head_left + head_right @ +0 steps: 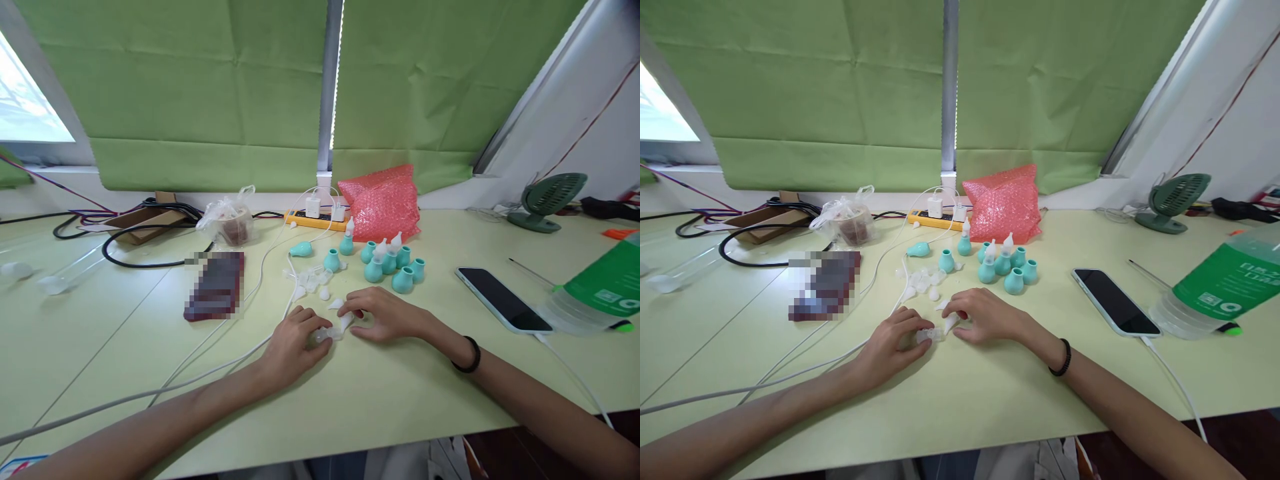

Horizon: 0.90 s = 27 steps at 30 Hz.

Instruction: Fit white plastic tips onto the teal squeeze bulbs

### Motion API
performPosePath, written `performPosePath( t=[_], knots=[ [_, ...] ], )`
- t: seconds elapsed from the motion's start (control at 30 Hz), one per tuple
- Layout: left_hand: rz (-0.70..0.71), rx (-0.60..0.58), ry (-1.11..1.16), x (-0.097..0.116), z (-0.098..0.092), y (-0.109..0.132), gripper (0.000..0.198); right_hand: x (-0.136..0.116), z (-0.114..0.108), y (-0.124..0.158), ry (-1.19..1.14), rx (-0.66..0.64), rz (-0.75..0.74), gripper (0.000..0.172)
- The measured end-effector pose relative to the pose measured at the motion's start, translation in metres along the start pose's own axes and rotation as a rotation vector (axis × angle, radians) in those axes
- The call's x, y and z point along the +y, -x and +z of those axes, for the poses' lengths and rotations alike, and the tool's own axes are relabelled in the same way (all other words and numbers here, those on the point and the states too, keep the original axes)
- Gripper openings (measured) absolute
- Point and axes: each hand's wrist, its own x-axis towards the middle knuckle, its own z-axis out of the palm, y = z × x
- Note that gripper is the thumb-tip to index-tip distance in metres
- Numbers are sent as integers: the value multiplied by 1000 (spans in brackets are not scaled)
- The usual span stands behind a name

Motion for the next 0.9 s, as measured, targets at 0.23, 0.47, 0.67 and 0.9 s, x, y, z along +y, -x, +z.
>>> performPosePath(
  t=[0.23, 0.47, 0.67, 0.9],
  knots=[
    [1, 25, 14, 1, 0, 0, 18, 13, 5, -3, -2, 251, 75, 6],
    [1, 8, -4, 2, -1, -1, 17, 16, 19, -5, 124, 388, 34, 17],
    [-13, 3, 4, 3, -2, -1, 17, 6, 26, -2, 144, 215, 14, 12],
    [-39, 14, 62, 1, -1, -1, 10, 11, 33, -6, 86, 221, 195, 14]
  ],
)
